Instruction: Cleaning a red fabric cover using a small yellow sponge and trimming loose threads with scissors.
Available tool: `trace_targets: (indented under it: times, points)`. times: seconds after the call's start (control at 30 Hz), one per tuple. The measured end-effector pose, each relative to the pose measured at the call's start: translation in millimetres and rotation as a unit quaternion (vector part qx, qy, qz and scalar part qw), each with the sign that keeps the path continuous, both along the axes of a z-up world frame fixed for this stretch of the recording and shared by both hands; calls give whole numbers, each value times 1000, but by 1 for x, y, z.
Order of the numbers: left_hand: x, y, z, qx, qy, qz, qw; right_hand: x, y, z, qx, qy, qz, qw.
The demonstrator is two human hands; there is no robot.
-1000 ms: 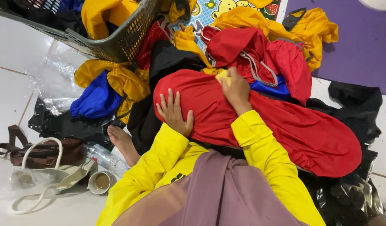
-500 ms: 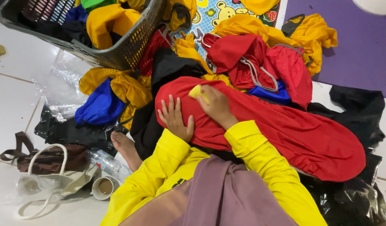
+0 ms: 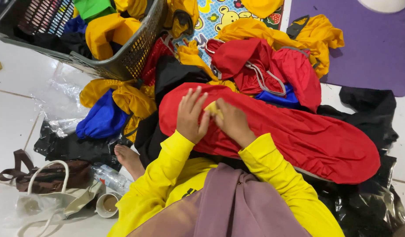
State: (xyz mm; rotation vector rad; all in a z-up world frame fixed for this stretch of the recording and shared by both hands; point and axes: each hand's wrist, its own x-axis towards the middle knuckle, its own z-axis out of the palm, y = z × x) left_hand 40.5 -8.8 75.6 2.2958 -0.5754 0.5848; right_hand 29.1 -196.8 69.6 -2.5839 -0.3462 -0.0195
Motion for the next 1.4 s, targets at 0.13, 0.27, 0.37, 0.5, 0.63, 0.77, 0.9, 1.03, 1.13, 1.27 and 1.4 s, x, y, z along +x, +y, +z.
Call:
trace_targets:
  times: [0.13,0.27,0.37,0.5,0.63,0.77,0.9,1.03,1.13,1.27,1.4]
  points:
    - [-5,-17,-21,85,11,-130,988,0,-44,6,-70,41,-103,991]
    - [-15,-19,-47,176,28,-134,975,-23,-45,15,17,90,-104,990]
    - [-23,-20,-59,204,26,-99,974,-27,-37,-30,22,90,-118,989]
    - [-26,-14,-52,208,39,-73,975,-28,-41,-24,24,59,-103,993]
    - [-21,0,-44,217,59,-56,973,-36,-28,-5,117,24,-86,989]
    - [-23,11,-30,258,126,-55,956,-40,-31,11,-7,108,-70,992]
    - [-22,13,-11,274,171,-63,944,-38,-93,30,-124,211,-199,949]
    - [-26,-23,16,214,143,-105,960,-48,-93,45,-98,162,-253,949]
    - [-32,-55,-7,174,122,-169,962,-65,-69,31,-62,183,-184,964]
    - [-35,-65,-56,231,149,-209,938,-73,-80,45,-114,242,-154,951]
    - [-50,-58,-74,271,110,-238,926,-94,-158,40,-201,240,-313,897]
